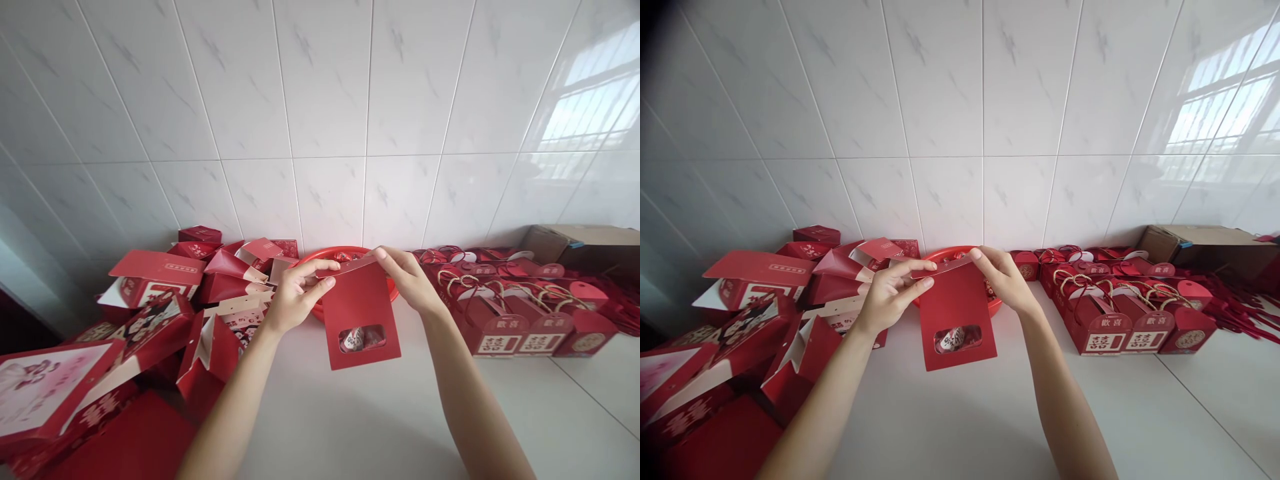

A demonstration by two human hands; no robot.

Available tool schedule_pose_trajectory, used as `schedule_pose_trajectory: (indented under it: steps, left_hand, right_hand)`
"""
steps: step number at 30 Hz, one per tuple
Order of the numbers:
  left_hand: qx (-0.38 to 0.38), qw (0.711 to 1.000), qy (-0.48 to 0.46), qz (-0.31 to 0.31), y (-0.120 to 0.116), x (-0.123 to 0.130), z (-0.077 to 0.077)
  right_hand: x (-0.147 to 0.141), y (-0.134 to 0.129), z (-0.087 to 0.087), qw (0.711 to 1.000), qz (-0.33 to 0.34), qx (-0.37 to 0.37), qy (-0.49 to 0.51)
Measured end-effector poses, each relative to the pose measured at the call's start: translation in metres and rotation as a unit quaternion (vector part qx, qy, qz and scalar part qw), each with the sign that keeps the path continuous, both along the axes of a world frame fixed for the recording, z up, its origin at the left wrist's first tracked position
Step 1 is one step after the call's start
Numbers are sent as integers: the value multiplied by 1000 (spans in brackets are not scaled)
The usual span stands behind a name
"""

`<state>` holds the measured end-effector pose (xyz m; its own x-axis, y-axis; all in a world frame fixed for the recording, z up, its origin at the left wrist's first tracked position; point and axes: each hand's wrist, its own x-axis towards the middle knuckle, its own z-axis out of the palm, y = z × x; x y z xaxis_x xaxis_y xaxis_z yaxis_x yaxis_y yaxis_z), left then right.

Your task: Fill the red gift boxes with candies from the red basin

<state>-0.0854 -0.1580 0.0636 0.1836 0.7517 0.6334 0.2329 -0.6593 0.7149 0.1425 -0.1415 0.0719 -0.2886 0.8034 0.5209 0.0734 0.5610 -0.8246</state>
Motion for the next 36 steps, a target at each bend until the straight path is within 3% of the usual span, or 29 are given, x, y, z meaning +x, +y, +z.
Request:
schedule_pose_trajectory:
  steps: [7, 14, 19, 29, 36]
  left_hand:
    - [5, 1000, -4, 4, 2, 2, -2]
    - [-60, 994, -48, -77, -2, -1, 0]
    - [-102, 991, -66, -63, -3, 4, 3]
    - [-62, 996, -65, 10, -1, 5, 1]
    - [-73, 995, -23, -69, -6, 3, 7]
  right_hand:
    - [3, -1, 2, 997, 59, -42, 3]
    - [2, -3, 2, 997, 58, -32, 46]
    - [3, -5, 4, 997, 44, -19, 54]
    - [8, -5, 4, 997, 53, -53, 23]
    - [16, -4, 6, 998, 34, -22, 38]
